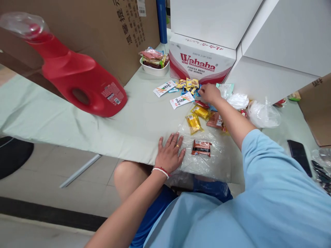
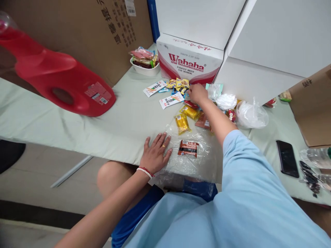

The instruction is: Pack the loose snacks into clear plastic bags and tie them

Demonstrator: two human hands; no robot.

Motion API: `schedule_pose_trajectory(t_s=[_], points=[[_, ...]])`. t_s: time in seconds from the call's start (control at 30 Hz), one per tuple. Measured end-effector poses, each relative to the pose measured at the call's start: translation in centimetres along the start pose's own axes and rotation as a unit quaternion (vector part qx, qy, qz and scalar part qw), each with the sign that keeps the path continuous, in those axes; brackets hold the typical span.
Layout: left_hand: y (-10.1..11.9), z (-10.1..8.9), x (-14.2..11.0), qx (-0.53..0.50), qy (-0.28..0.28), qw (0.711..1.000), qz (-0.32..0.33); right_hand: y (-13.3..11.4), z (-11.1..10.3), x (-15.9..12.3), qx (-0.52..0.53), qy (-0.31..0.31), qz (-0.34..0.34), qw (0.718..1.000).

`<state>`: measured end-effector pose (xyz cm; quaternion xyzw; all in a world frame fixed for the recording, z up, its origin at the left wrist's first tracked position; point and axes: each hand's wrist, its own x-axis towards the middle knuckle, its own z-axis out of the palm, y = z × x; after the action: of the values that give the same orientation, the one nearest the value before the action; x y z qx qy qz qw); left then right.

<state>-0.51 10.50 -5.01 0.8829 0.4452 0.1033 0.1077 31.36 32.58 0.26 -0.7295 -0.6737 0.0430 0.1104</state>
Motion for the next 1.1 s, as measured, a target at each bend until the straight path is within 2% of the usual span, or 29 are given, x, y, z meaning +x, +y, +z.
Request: schedule_pose_trajectory(t_s=[0.1,0.17,0.27,0.4,0.47,0.53,0.6,0.67,0.73,0.77,0.87,0.93,1.0,1.07,1.1], points=[[0.0,0.0,0.0,0.003,-0.002,1.0,-0.005,-1.7,0.6,2.3,-0.031,0.044,-0.06,0.997],[0.1,-0.1,0.1,0.007,-0.005,1.0,-0.008,-2.6,1.2,3.7,-0.033,0.015,-0.076,0.996],[0.1,-0.1,0.0,0.008,-0.007,1.0,-0.011,-3.5,1.9,4.5,-0.029,-0.024,-0.025,0.999],[0.1,-0.1,0.0,0.009,-0.004,1.0,-0.012,-3.8,1.2,3.1,0.01,0.026,0.006,1.0],[0.1,-0.1,0.0,0.012,-0.003,1.0,-0.014,-3.5,0.0,0.9,0.061,0.058,-0.001,0.996],[0.1,-0.1,0.0,0.013,-0.004,1.0,-0.014,-3.2,-1.6,-2.6,0.151,0.056,-0.018,0.987],[0.1,0.0,-0.1,0.012,-0.002,1.0,-0.014,-2.8,-3.2,-7.4,0.269,-0.021,-0.047,0.962],[0.1,0.0,-0.1,0.008,0.001,1.0,-0.012,-2.4,-4.6,-12.8,0.363,-0.144,-0.085,0.916],[0.0,0.1,-0.1,0.003,0.004,1.0,-0.007,-2.1,-5.2,-17.8,0.388,-0.228,-0.104,0.887],[0.0,0.1,-0.1,0.001,0.004,1.0,-0.005,-2.0,-5.2,-19.9,0.381,-0.255,-0.114,0.881],[-0.1,0.2,-0.1,0.001,0.004,1.0,-0.002,-2.0,-4.4,-23.9,0.313,-0.283,-0.148,0.894],[0.0,0.2,-0.1,0.003,0.005,1.0,-0.002,-2.4,-3.6,-24.9,0.232,-0.238,-0.161,0.93],[0.0,0.2,-0.1,0.006,0.006,1.0,-0.003,-3.1,-3.1,-25.3,0.138,-0.154,-0.148,0.967],[0.1,0.2,-0.2,0.008,0.007,1.0,-0.002,-3.9,-3.1,-25.6,0.079,-0.102,-0.138,0.982],[0.1,0.2,-0.2,0.009,0.007,1.0,-0.001,-4.4,-3.1,-25.8,0.067,-0.101,-0.144,0.982]])
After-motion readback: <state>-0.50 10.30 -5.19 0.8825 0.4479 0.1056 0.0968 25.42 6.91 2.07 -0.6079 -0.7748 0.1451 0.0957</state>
